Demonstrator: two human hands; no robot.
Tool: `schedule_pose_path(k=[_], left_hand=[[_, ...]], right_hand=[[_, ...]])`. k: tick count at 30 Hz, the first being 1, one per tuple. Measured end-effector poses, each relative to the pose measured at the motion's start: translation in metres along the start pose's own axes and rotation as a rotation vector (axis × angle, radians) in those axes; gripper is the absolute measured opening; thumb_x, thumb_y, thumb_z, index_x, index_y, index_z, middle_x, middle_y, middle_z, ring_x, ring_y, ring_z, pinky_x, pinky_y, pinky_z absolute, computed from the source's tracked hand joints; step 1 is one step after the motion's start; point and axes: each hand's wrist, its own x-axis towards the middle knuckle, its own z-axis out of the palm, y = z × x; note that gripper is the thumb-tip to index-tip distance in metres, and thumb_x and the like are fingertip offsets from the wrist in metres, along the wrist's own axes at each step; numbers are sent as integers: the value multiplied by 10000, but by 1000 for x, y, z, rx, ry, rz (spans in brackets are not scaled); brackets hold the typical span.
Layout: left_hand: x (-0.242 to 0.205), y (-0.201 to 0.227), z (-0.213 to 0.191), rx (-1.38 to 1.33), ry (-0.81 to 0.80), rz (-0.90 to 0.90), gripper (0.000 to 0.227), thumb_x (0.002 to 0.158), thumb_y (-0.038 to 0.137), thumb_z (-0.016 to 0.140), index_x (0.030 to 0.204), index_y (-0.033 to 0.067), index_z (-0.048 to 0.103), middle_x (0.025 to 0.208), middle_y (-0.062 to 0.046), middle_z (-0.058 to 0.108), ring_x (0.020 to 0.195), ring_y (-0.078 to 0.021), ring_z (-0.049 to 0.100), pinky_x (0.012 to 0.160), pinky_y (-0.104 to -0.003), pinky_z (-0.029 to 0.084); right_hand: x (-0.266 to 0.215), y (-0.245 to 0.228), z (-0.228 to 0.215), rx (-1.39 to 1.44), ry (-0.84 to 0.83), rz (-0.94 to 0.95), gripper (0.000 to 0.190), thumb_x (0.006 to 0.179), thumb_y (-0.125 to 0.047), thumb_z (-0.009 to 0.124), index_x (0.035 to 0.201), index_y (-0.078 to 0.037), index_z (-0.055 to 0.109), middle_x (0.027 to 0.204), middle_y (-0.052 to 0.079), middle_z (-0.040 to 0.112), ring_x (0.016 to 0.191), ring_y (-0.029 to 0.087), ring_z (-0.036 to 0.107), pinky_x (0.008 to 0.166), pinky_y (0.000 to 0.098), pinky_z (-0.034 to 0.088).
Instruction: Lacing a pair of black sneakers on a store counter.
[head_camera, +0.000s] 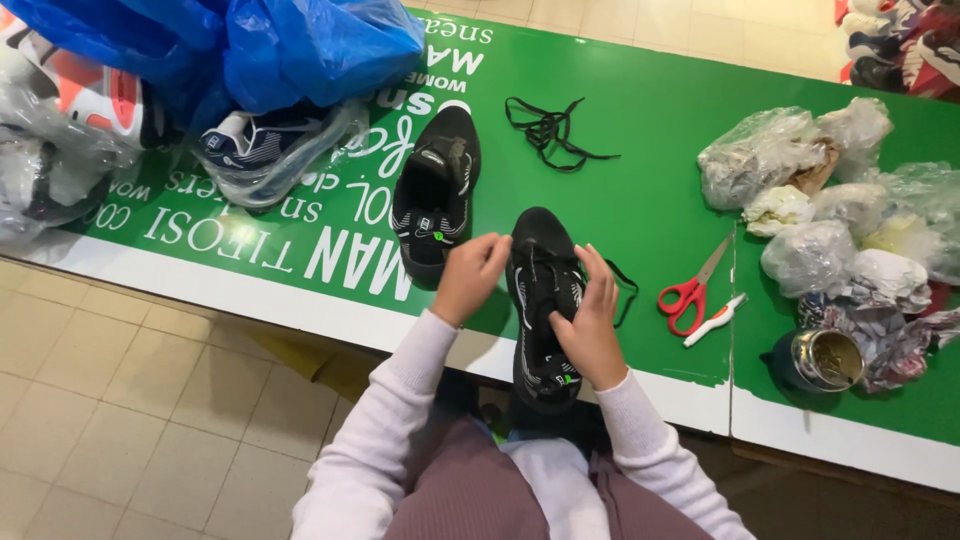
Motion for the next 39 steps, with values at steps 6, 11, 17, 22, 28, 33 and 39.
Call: schedule_pose_path(k=[6,11,17,22,28,33,39], left_hand=[[-27,46,-146,-745,411,-116,413,1033,199,458,623,222,409,500,52,345,405,-83,357,414,-193,310],[-93,92,-260,-950,857,43,391,1040,152,563,671,232,461,603,103,462,467,-45,382,409,-213,280],[-169,42,-335,-1012,1135,80,296,1097,129,542,802,140,569,663,74,449,571,-40,394,515,-191,249],[-166,36,-330,-845,1198,-32,328,1138,254,461,835,191,569,692,83,506,595,-53,513,480,-182,310],[-161,-33,-295,106,1202,-285,265,1201,285,415,993,122,407,871,2,474,613,-73,434,544,-223,391],[-124,-9,-221,298,963,-46,135,1174,105,406,1043,70,410,982,-46,428,811,-156,428,763,-273,424],[-51,94,-108,32,230,334,107,955,71,660,1060,57,645,1042,-99,673,1016,-278,629,948,-390,507]], right_hand=[[-1,2,4,-31,22,16,1077,582,100,774,1537,-122,328,1585,189,321,1466,407,311,1200,538,195],[-1,-6,1,-73,2,27,920,711,27,643,1544,-59,262,1632,257,217,1499,446,255,1218,547,161],[-1,-6,2,-72,9,18,904,721,46,619,1542,-33,249,1639,267,169,1514,456,208,1226,555,142],[0,-8,-1,-61,-11,14,884,728,48,604,1536,-23,254,1632,269,178,1509,458,217,1226,546,149],[5,7,-16,153,-206,90,772,886,-300,715,1513,-30,354,1555,199,383,1414,360,432,1174,457,355],[8,23,-25,109,-318,162,562,1022,-475,408,1409,-102,571,1474,137,483,1310,325,466,1109,442,347],[30,34,-15,-55,-169,12,148,955,-280,682,993,-138,675,959,38,648,906,226,617,848,361,469]])
